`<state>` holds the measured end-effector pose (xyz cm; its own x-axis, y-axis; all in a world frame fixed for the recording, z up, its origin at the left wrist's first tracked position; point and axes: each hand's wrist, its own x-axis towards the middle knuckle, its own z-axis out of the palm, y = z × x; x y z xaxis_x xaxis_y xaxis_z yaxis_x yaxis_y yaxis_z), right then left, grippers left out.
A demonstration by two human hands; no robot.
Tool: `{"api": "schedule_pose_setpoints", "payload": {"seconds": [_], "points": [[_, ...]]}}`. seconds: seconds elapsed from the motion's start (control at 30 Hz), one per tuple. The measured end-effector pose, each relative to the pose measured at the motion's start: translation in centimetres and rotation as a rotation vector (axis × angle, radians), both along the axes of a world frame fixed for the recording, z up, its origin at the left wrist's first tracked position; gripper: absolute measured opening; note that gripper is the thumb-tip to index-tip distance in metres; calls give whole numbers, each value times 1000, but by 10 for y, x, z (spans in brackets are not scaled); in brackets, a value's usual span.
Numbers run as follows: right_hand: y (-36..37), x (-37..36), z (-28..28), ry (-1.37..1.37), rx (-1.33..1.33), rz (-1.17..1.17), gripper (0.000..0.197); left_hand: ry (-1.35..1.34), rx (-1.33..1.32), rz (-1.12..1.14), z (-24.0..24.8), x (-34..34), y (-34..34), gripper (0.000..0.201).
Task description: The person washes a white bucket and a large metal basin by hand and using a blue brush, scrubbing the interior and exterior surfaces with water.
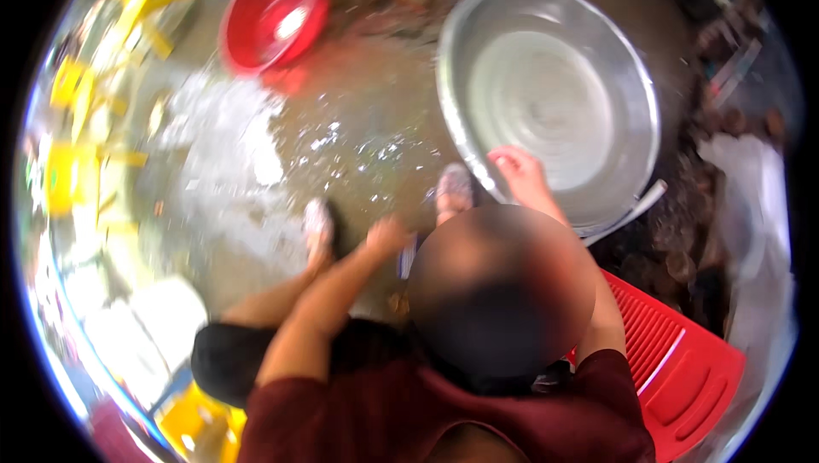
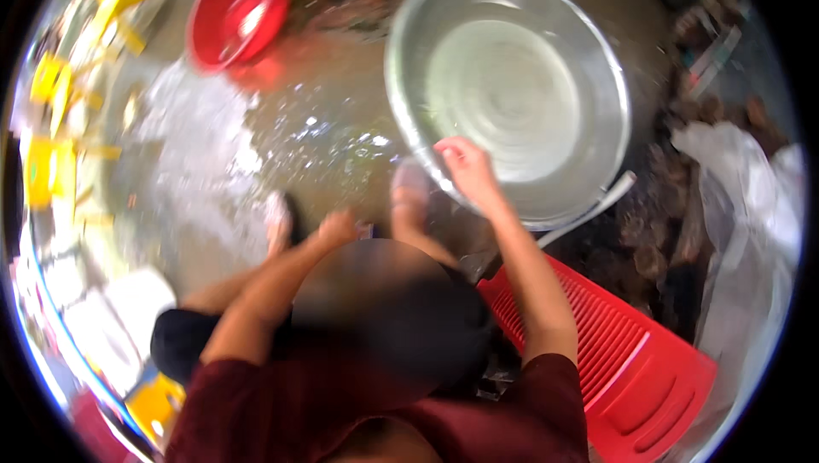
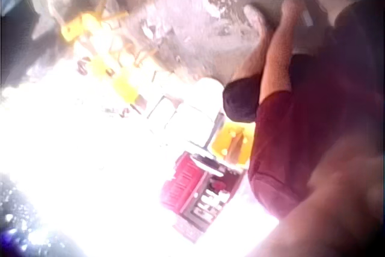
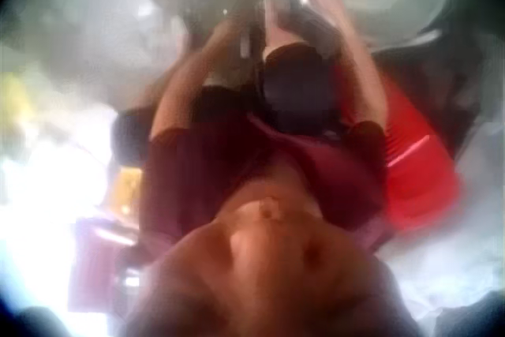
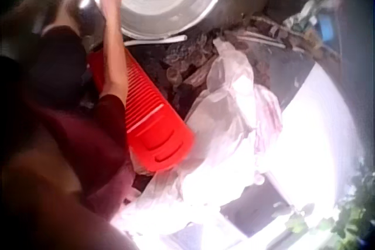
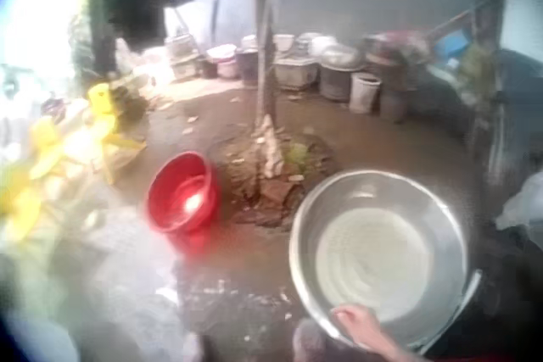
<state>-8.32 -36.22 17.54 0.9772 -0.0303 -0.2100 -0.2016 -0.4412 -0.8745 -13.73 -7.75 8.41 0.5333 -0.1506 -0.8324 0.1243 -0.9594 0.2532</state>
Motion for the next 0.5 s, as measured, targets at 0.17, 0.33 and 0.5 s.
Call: {"api": "schedule_pose_setpoints", "payload": {"seconds": [0.17, 0.33, 0.5], "points": [[-28, -4, -38, 152, -68, -138, 16, -80, 135, 313, -12, -85, -35, 86], [-50, 6, -88, 91, -523, -89, 39, -299, 196, 219, -30, -83, -17, 60], [-118, 2, -148, -115, -895, -600, 38, -210, -291, 693, 15, -13, 1, 45]]}}
